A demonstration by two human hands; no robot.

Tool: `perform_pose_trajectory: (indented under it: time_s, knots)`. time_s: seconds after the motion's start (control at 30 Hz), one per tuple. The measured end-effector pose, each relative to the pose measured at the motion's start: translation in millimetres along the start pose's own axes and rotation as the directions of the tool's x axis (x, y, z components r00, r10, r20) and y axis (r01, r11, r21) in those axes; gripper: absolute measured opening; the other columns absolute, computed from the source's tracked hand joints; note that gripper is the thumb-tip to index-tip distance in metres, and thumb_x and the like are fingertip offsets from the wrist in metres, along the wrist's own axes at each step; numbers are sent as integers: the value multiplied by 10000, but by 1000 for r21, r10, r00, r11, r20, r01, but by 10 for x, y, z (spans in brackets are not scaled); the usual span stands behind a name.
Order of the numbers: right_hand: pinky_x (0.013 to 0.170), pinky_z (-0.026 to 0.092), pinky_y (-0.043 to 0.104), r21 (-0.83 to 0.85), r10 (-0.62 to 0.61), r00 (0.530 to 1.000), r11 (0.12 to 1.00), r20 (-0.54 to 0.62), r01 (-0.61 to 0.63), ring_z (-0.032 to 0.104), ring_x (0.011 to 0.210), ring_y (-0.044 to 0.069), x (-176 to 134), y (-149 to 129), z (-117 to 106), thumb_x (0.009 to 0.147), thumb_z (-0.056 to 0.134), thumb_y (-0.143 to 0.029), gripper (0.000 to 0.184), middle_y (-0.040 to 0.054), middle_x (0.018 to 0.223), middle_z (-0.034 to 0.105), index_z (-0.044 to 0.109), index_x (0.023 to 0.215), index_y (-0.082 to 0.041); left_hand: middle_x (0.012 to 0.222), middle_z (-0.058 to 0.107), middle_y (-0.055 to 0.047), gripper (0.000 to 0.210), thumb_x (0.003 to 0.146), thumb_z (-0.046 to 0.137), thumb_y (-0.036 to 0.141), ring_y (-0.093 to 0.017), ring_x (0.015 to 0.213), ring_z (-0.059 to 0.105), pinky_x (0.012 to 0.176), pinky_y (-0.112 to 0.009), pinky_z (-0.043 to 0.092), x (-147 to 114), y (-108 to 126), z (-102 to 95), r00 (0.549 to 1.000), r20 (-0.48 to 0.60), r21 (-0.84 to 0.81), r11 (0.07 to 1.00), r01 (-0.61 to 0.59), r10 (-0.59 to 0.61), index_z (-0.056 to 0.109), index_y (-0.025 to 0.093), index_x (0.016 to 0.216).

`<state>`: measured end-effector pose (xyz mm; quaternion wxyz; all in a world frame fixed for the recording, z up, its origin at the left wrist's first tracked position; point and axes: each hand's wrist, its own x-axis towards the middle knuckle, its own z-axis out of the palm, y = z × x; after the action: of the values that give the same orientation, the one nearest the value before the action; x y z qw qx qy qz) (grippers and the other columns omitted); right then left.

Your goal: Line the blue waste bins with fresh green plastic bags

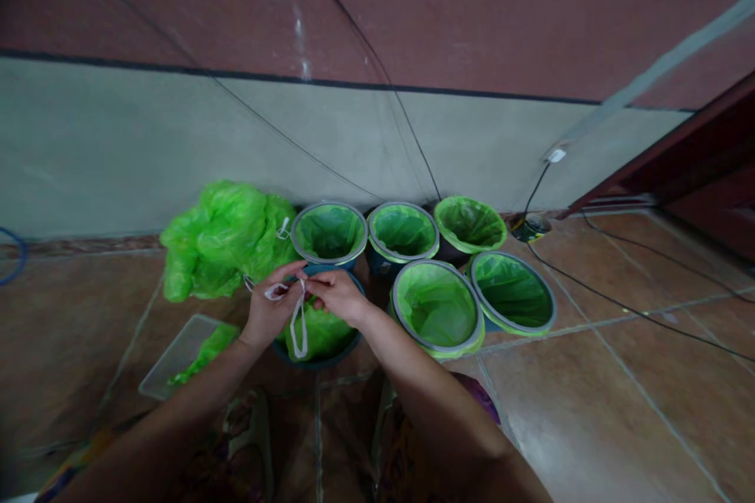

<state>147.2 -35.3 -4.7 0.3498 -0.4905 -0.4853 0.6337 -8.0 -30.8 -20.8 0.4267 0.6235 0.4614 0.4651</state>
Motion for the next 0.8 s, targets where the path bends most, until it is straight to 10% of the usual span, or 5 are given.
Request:
perform_pose_trajectory:
  time_s: [0.13,0.27,0.43,0.57,0.8]
  knots:
    - [464,348,190,-37,-7,1000,999,-21,6,480,490,71,26,30,-37,801,667,-430,285,-21,610,610,682,732,-154,835,703,-14,402,725,719,347,-91,545,578,507,-212,476,32,23,-15,982,39,-157,970,187,-183,681,180,1088]
    - [582,416,221,-457,-137,985,886,-103,75,558,588,108,11,-22,-75,868,576,-306,219,1,669,652,693,750,-163,717,701,-24,384,658,768,384,-138,548,608,516,-264,501,92,-43,-85,953,137,-273,914,299,-270,702,139,948]
    - [743,467,313,-903,-125,974,413,-189,-122,676,835,237,-33,-31,-175,844,548,-175,187,101,833,732,733,811,-179,675,710,-24,172,688,697,286,-161,589,633,565,-269,501,136,-256,-176,968,17,139,959,247,-252,715,171,814]
    - [811,490,348,-933,39,981,306,-188,-191,683,937,275,-22,69,-248,864,543,-182,218,143,958,733,736,964,-163,625,691,-10,144,709,602,174,-173,588,640,626,-289,503,134,-397,-184,955,7,398,877,269,-296,717,187,795]
    - [1068,385,441,-956,-63,997,291,-38,-18,402,1362,319,-58,340,-41,699,740,-166,932,145,1576,314,310,1524,-212,500,591,41,128,709,625,125,-133,470,582,528,-254,485,58,-461,-3,838,83,162,837,522,-539,652,166,826]
